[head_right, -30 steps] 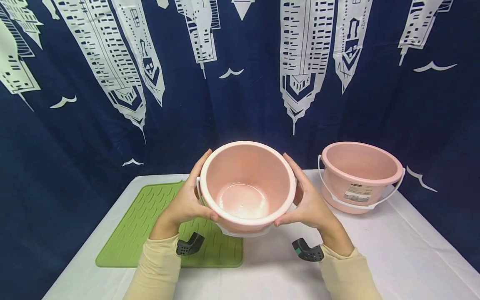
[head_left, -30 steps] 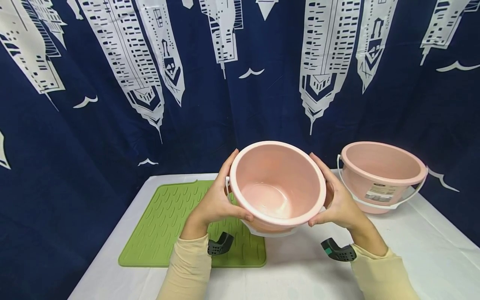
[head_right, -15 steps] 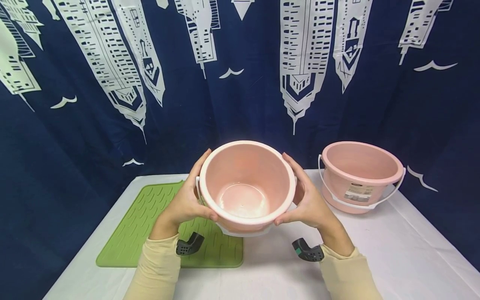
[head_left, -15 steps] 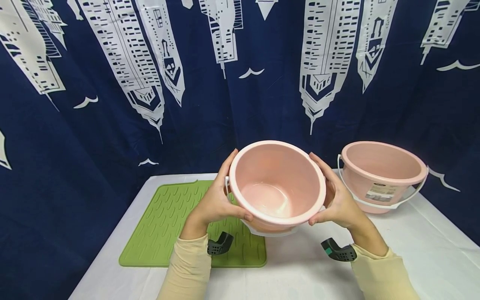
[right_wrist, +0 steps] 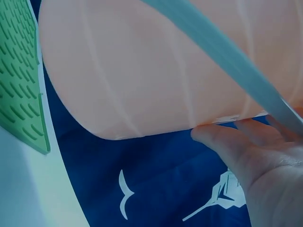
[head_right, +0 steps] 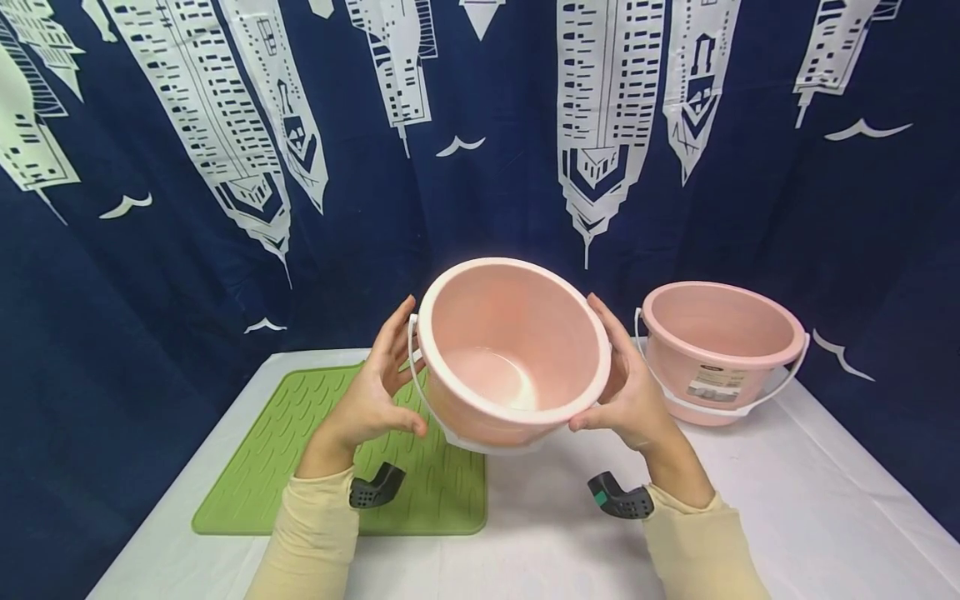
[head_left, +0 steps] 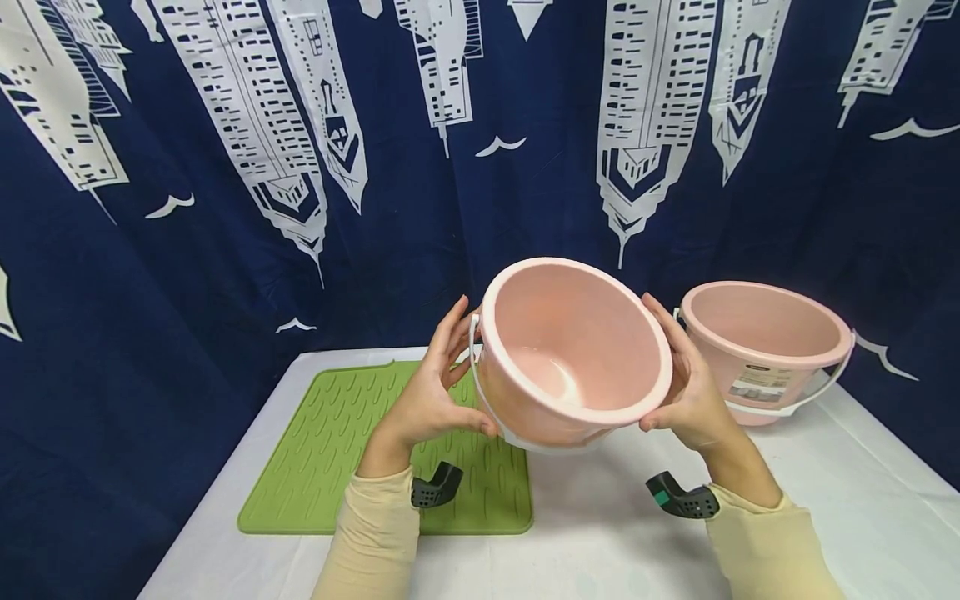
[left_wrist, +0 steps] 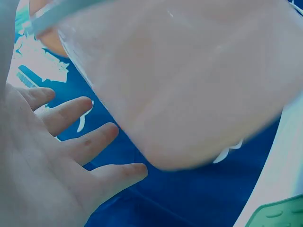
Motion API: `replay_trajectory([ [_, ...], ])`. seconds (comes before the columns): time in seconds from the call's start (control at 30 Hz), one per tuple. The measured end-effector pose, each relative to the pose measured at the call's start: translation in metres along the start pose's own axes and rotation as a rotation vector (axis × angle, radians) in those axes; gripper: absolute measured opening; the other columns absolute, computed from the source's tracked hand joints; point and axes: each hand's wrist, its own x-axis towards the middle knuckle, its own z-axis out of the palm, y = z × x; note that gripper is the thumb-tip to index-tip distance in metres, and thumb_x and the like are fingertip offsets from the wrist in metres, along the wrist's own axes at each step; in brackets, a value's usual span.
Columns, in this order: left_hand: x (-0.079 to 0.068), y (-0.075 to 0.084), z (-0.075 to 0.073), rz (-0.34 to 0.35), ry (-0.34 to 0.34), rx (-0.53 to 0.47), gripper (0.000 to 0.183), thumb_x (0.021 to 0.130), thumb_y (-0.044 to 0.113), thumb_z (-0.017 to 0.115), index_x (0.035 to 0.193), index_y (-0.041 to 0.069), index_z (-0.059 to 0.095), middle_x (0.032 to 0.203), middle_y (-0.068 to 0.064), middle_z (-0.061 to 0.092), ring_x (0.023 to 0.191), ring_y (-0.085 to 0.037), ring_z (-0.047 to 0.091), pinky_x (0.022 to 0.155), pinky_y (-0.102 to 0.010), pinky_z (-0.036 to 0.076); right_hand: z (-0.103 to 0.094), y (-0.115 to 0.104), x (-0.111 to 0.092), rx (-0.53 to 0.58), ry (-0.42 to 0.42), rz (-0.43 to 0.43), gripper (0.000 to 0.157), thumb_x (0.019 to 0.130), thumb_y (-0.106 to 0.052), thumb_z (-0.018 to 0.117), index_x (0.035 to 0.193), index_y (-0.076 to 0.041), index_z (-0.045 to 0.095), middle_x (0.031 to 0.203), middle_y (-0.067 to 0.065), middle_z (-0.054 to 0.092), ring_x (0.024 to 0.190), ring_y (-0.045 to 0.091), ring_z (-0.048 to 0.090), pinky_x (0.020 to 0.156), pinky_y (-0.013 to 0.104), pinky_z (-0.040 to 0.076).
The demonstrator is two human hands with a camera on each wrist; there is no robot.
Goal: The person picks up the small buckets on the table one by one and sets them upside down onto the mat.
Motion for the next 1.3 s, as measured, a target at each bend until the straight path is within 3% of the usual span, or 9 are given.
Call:
replay_trajectory([
  [0.2, 0.0, -0.01, -0.001, -0.016, -0.004, 0.027, 0.145, 0.053, 0.059, 0.092, 0.163, 0.025, 0.004, 0.165, -0.004, 0.021, 0.148, -0.025, 0.025, 0.118, -0.047, 0.023, 0.002, 0.0, -0.001, 0.105, 0.048, -0.038, 0.128, 0.059, -0.008, 0.099, 0.159, -0.001, 0.02, 0.162, 0.014, 0.026, 0.141, 0.024, 0.035, 0.107, 0.031, 0.041],
  [0.33, 0.0, -0.021, 0.001, -0.032, -0.016, -0.008, 0.144, 0.055, 0.056, 0.093, 0.162, 0.032, 0.001, 0.166, -0.001, 0.015, 0.15, -0.025, 0.019, 0.118, -0.047, 0.022, 0.002, -0.002, -0.001, 0.155, 0.073, -0.056, 0.124, 0.061, -0.01, 0.098, 0.159, -0.001, 0.022, 0.162, 0.014, 0.027, 0.141, 0.024, 0.036, 0.107, 0.032, 0.04],
  [0.47, 0.0, -0.034, 0.005, -0.045, -0.035, -0.057, 0.146, 0.056, 0.054, 0.093, 0.162, 0.031, -0.004, 0.167, -0.001, 0.01, 0.151, -0.023, 0.016, 0.117, -0.048, 0.024, 0.003, -0.003, -0.001, 0.18, 0.083, -0.064, 0.123, 0.062, -0.011, 0.098, 0.159, -0.001, 0.023, 0.162, 0.014, 0.026, 0.14, 0.025, 0.035, 0.108, 0.031, 0.04],
  [0.6, 0.0, -0.045, 0.01, -0.025, -0.069, -0.125, 0.149, 0.058, 0.051, 0.095, 0.162, 0.028, -0.008, 0.167, -0.004, 0.009, 0.149, -0.027, 0.023, 0.114, -0.046, 0.031, 0.003, -0.002, 0.0, 0.191, 0.086, -0.063, 0.123, 0.062, -0.011, 0.098, 0.158, -0.001, 0.023, 0.161, 0.014, 0.027, 0.14, 0.026, 0.036, 0.107, 0.031, 0.04],
  [0.73, 0.001, -0.051, 0.017, -0.022, -0.084, -0.194, 0.15, 0.056, 0.044, 0.099, 0.161, 0.032, -0.008, 0.166, -0.004, 0.012, 0.144, -0.031, 0.03, 0.111, -0.043, 0.037, 0.003, -0.002, 0.0, 0.203, 0.091, -0.062, 0.121, 0.062, -0.011, 0.098, 0.158, -0.001, 0.024, 0.161, 0.015, 0.028, 0.139, 0.026, 0.037, 0.107, 0.03, 0.041],
  [1.03, 0.001, -0.053, 0.023, -0.064, -0.031, -0.155, 0.148, 0.053, 0.042, 0.101, 0.16, 0.039, -0.001, 0.164, 0.001, 0.016, 0.144, -0.027, 0.029, 0.114, -0.043, 0.031, 0.002, 0.0, -0.002, 0.233, 0.092, -0.054, 0.12, 0.065, -0.013, 0.097, 0.159, -0.002, 0.022, 0.162, 0.015, 0.025, 0.142, 0.026, 0.035, 0.111, 0.032, 0.036],
  [1.3, 0.001, -0.05, 0.023, -0.022, 0.047, -0.118, 0.138, 0.055, 0.031, 0.102, 0.16, 0.035, 0.011, 0.161, -0.001, 0.023, 0.14, -0.027, 0.032, 0.111, -0.046, 0.034, -0.003, 0.003, -0.003, 0.215, 0.052, -0.007, 0.123, 0.067, -0.017, 0.096, 0.161, -0.004, 0.017, 0.165, 0.012, 0.018, 0.143, 0.025, 0.031, 0.11, 0.03, 0.038],
])
